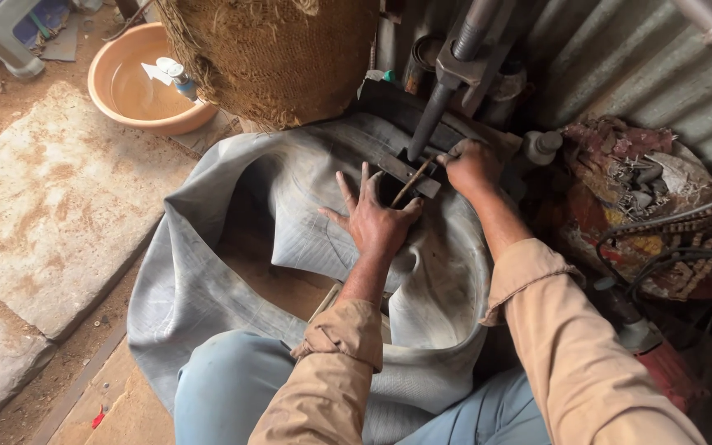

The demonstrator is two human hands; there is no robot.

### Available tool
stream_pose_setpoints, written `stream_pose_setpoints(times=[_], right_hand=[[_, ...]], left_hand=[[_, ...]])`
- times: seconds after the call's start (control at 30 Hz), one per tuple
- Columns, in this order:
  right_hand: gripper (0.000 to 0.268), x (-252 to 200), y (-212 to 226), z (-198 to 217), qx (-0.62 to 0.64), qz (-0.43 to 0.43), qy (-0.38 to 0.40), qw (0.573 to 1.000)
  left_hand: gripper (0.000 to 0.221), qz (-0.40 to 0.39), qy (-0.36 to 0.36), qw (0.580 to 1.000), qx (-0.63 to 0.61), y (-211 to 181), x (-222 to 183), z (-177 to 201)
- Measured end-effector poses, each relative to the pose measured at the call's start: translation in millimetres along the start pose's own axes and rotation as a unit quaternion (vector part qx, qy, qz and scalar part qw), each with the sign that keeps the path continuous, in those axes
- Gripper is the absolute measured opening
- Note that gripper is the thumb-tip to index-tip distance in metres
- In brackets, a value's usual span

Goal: Repairing a punctured motorcycle inner tube by patching and applying pressure in a manual press.

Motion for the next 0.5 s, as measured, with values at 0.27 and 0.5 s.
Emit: stream_pose_setpoints(times=[0.27,0.5], right_hand=[[0.030,1.4,-4.8,-6.1,0.015,-0.050,-0.009,0.999],[0.030,1.2,-7.7,-6.1,0.007,-0.077,0.001,0.997]], left_hand=[[0.096,0.019,0.011,1.000,-0.008,-6.6,-1.1,6.3],[0.119,-0.005,0.023,0.997,-0.077,9.2,5.0,18.9]])
Point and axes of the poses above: each hand's wrist, its own x-axis towards the middle knuckle, its own z-axis out of the back of the hand, y = z × x, the point moved 5 cm from there along x, towards the middle knuckle
